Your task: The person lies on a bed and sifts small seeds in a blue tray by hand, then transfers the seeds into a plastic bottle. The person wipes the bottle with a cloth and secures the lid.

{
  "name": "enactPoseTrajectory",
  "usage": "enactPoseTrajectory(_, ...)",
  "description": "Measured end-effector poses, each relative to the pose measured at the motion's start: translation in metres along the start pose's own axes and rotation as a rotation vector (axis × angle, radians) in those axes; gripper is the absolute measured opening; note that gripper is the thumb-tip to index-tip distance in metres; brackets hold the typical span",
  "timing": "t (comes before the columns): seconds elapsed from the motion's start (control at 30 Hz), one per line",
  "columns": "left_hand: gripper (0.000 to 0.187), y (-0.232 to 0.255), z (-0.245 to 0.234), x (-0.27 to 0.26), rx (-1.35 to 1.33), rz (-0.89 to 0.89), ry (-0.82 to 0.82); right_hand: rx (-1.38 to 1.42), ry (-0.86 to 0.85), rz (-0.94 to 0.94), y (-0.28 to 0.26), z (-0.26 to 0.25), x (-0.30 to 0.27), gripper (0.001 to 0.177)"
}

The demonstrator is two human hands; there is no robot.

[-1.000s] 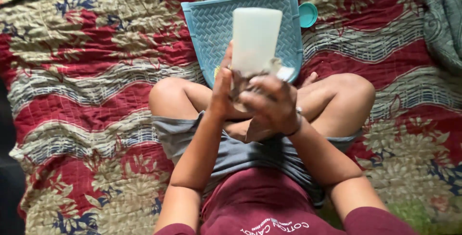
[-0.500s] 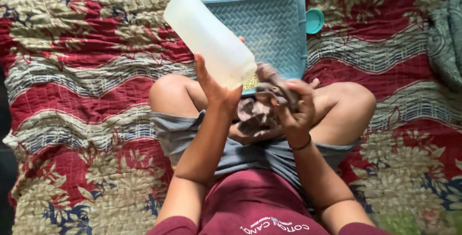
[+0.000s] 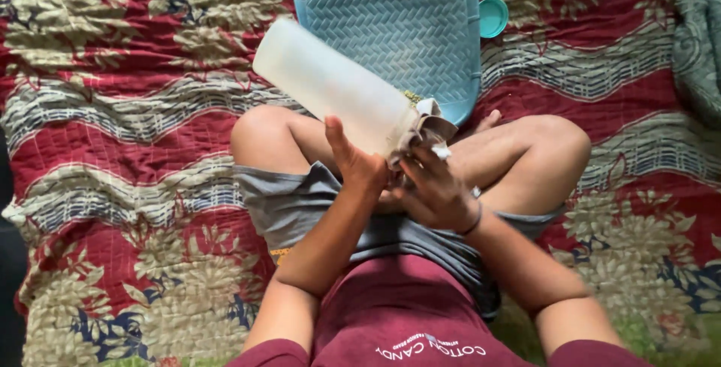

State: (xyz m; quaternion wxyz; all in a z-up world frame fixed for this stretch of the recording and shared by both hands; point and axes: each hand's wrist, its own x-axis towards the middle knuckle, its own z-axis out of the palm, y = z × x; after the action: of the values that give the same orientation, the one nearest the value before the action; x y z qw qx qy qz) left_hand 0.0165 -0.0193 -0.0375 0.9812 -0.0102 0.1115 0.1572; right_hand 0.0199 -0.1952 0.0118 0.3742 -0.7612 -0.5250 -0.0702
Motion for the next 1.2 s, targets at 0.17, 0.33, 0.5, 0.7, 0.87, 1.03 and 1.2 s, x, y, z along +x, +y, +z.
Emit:
enactPoseTrajectory(0.17,0.083,0.009,0.02,-0.004,0.242,-0.046,-0.148,-0.211,-0.061,-0.168,-0.002,-0.029,0.027,0.048)
enactPoseTrajectory(0.33,0.089,0.002,0.026,-0.005,0.323,0.052,-0.11,-0.315,-0.065,-0.1,-0.01,-0.03,0.048,0.039)
enactPoseTrajectory(0.5,0.104,-0.002,0.042,-0.017,0.183,0.094,-0.277,-0.196,0.163,-0.064,-0.027,-0.016,0.036,0.036)
enactPoseTrajectory(0.7,0.106,0.0,0.039,-0.022,0.094,-0.058,-0.287,-0.011,0.705,0.017,-0.029,-0.005,0.02,0.037)
enactPoseTrajectory(0.87,0.1,-0.001,0.024,-0.032,0.402,-0.013,-0.306,-0.16,0.153,-0.136,-0.013,-0.035,0.021,0.028)
enactPoseTrajectory(1.03,0.093,-0.011,0.038,-0.044,0.914,0.357,-0.414,-0.276,-0.064,-0.098,-0.009,-0.045,0.05,0.027)
enactPoseTrajectory(1.2,0.087,-0.008,0.079,-0.04,0.709,0.206,-0.482,-0.551,0.288,-0.149,-0.023,-0.033,0.073,0.05)
